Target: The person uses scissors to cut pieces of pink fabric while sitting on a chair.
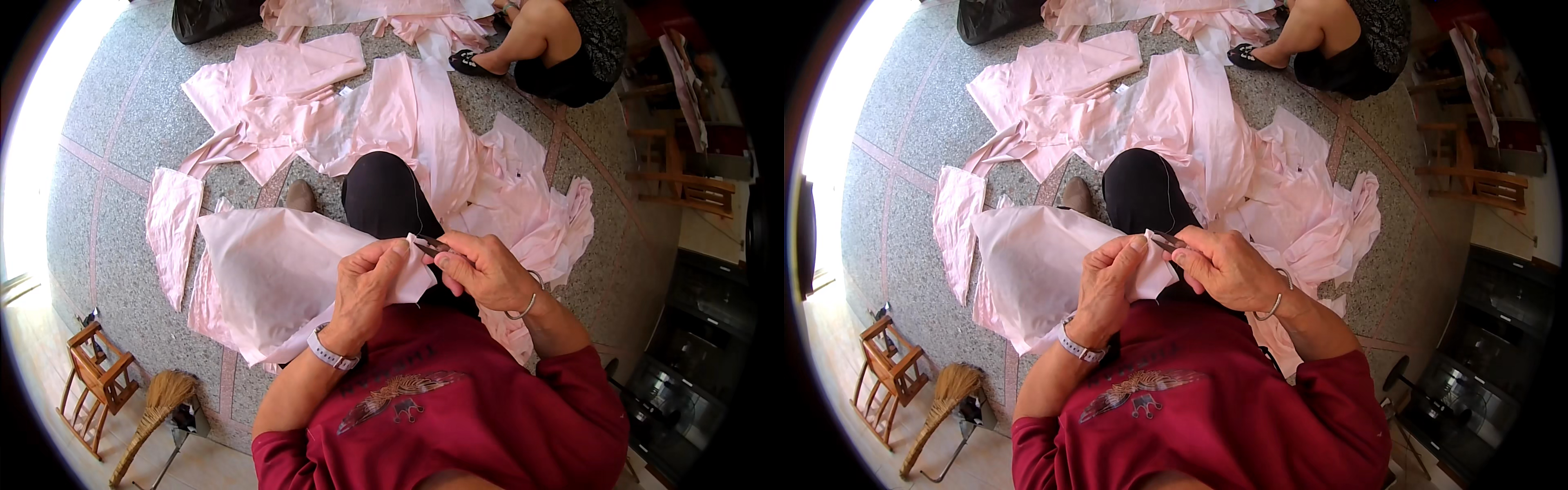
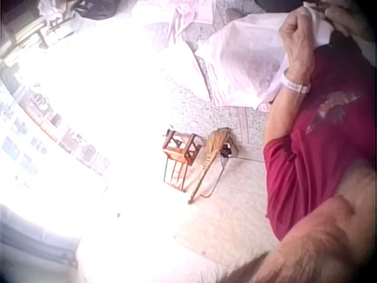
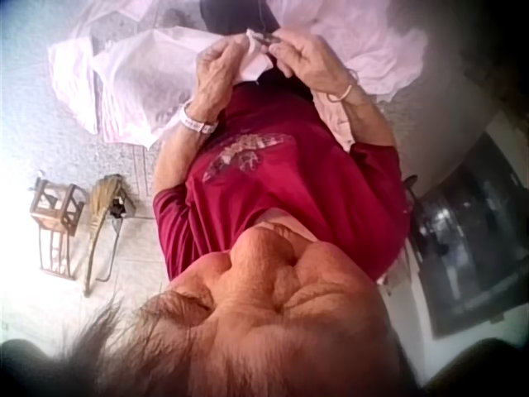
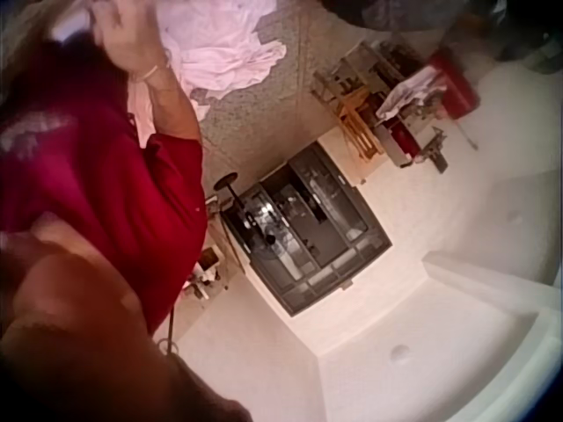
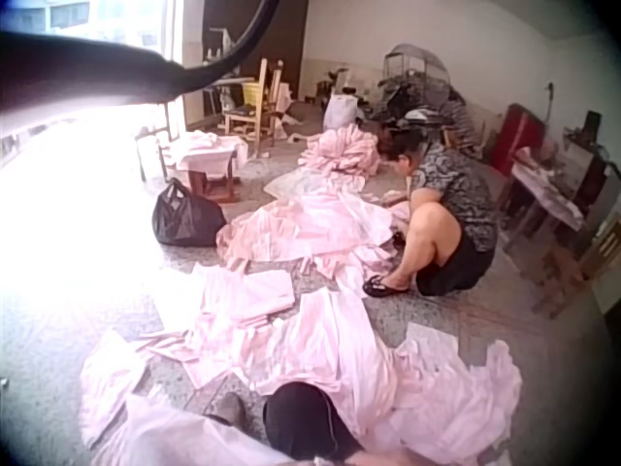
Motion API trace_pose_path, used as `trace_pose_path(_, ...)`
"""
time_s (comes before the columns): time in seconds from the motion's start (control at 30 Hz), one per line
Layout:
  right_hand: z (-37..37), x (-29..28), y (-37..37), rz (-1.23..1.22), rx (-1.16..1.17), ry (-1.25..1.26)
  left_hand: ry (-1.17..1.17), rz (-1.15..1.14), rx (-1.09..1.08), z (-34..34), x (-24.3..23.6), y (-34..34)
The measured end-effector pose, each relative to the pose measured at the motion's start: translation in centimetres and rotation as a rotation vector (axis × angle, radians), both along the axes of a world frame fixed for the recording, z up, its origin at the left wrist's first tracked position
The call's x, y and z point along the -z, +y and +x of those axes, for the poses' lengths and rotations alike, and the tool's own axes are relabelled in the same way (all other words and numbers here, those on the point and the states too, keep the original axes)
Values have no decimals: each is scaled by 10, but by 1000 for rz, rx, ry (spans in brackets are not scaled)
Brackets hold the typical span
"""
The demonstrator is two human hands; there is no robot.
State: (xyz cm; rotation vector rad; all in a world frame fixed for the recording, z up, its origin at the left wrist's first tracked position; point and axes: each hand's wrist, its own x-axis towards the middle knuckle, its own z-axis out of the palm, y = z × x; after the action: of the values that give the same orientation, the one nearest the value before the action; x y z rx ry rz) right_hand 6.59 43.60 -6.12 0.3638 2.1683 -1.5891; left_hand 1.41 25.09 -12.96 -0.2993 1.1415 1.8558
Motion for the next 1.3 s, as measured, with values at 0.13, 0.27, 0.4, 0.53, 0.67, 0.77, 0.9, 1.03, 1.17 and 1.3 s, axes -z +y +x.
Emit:
trace_pose_path(0.13, 0, 0, 0, -4, 3, -8, -19, 7, -3, -1, -3, 0)
trace_pose_path(0.27, 0, 0, 0, -4, 0, -8, -14, 0, -21, 0, -4, 1)
trace_pose_path(0.4, 0, 0, 1, -4, -3, -2, -8, -15, -21, -1, -7, 2)
trace_pose_path(0.53, -1, 0, 0, -14, 13, -10, 4, -10, -20, 0, -3, 1)
trace_pose_path(0.67, -2, 3, -3, -17, 31, -3, 18, -24, 5, 0, -5, 0)
trace_pose_path(0.77, -1, 7, -6, -36, 33, 15, 62, -40, 16, 0, -5, 0)
trace_pose_path(0.9, 6, 18, -17, -32, 103, 90, 110, -81, 25, -1, -1, -2)
trace_pose_path(1.03, 4, 25, -27, -3, 274, 119, 215, -136, 41, -3, -11, -1)
trace_pose_path(1.17, -14, 37, -2, -208, 542, 15, 413, -212, 126, 13, -15, 6)
trace_pose_path(1.3, -19, 26, 11, -179, 418, 110, 228, -180, 40, -3, -11, 3)
